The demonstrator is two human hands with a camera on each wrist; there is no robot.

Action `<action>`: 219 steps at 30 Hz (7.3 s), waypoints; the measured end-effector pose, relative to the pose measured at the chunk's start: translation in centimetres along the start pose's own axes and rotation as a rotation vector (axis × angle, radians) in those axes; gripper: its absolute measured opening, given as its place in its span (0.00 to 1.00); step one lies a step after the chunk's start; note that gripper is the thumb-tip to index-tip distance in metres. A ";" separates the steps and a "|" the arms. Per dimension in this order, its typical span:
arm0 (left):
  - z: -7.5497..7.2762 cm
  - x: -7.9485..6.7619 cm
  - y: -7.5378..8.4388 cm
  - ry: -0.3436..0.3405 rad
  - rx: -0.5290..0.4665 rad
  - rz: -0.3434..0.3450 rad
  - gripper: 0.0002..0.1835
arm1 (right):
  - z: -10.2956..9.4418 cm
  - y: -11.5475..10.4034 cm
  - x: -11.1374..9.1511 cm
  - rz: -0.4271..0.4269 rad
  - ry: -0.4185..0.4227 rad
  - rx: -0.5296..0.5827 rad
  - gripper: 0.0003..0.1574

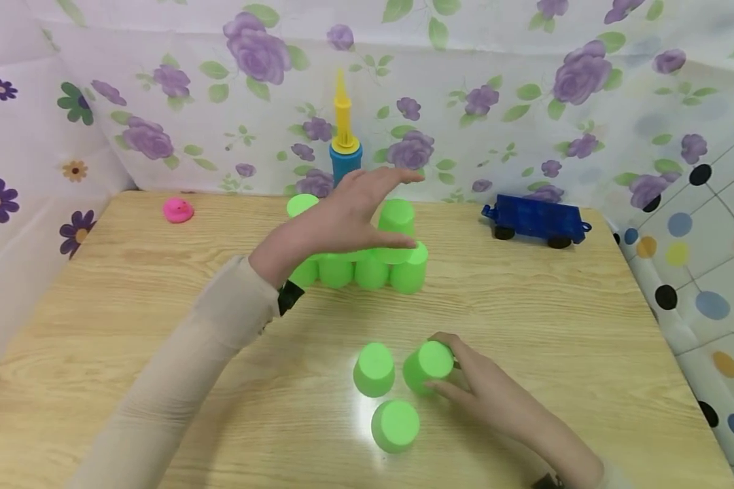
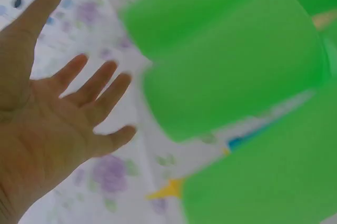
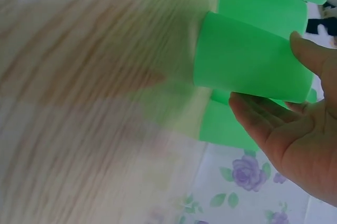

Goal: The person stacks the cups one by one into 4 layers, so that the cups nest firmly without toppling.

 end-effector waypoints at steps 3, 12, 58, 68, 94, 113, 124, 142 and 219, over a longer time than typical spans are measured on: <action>-0.2 -1.9 2.1 0.160 -0.025 0.074 0.35 | 0.1 0.2 -0.2 -0.024 0.009 -0.003 0.31; 5.0 -9.4 3.4 0.000 -0.383 0.138 0.26 | 0.3 0.2 -0.1 -0.052 0.013 -0.077 0.32; 12.4 -12.6 2.6 -0.088 -0.618 -0.099 0.26 | -7.6 -14.8 11.9 -0.639 0.370 -0.181 0.40; 12.9 -11.8 2.1 -0.094 -0.653 -0.088 0.24 | -9.2 -14.3 14.9 -0.534 0.348 -0.154 0.37; 13.0 -11.7 1.7 -0.131 -0.694 -0.080 0.26 | -10.2 -14.2 17.0 -0.395 0.250 -0.177 0.33; 13.2 -13.0 1.5 -0.065 -0.731 -0.169 0.26 | -12.0 -15.4 10.8 -0.471 0.304 -0.408 0.55; 8.7 -15.3 0.2 0.161 -0.603 -0.225 0.28 | -8.4 -11.7 4.4 -0.458 0.307 -0.359 0.41; -3.2 -13.9 -5.5 0.731 -0.365 -0.397 0.29 | 1.1 -0.8 -2.4 -0.237 -0.026 -0.045 0.44; -0.7 -5.8 -7.7 0.319 -0.657 -0.431 0.43 | -6.3 -11.5 3.9 -0.718 0.302 -0.112 0.39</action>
Point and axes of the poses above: each hand's wrist, its own x-axis towards the middle knuckle, its own z-axis out of the palm, y = z × x, the point moved 2 cm from there along x, towards the middle knuckle, and after that the axes turned 14 degrees about x, right-handed, at the moved point
